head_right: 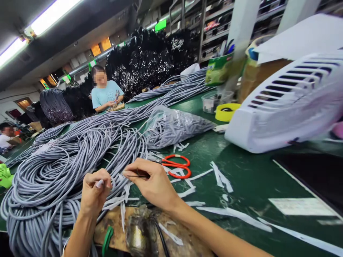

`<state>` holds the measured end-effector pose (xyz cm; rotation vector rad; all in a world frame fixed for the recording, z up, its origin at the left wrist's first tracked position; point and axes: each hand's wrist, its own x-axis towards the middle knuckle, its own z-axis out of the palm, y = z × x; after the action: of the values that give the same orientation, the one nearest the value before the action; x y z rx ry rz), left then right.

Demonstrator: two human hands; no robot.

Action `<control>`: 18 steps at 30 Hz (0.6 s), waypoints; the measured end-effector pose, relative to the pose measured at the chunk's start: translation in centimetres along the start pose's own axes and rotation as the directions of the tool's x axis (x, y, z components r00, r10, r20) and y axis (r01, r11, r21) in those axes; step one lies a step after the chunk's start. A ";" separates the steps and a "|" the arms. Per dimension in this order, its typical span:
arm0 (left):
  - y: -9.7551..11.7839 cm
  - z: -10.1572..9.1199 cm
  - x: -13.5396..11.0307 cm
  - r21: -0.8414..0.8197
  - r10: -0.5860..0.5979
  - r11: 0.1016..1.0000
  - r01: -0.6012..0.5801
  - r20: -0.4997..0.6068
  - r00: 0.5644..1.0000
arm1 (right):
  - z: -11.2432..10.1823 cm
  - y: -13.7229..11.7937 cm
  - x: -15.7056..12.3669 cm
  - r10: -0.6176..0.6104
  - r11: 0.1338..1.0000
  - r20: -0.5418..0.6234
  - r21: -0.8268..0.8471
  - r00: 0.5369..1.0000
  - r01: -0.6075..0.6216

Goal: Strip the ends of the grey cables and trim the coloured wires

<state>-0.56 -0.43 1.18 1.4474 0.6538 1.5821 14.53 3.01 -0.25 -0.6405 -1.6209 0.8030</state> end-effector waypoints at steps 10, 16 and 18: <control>0.3 -0.4 -0.6 0.211 -0.110 0.968 0.137 -0.135 0.985 | -2.7 -1.7 0.6 -0.111 0.993 -0.255 -0.072 0.961 0.095; 0.8 0.8 -0.3 0.495 -0.099 0.865 0.090 -0.008 0.995 | -1.5 -2.3 0.0 -0.094 0.994 -0.013 0.050 0.995 0.095; 0.8 0.8 -0.3 0.524 -0.067 0.851 0.033 0.046 0.997 | -1.4 -2.0 0.1 0.043 0.995 -0.012 0.093 0.999 -0.041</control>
<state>-0.04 -1.19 1.89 1.8460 1.1408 1.3644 15.89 2.07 1.50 -0.6144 -1.5521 0.8973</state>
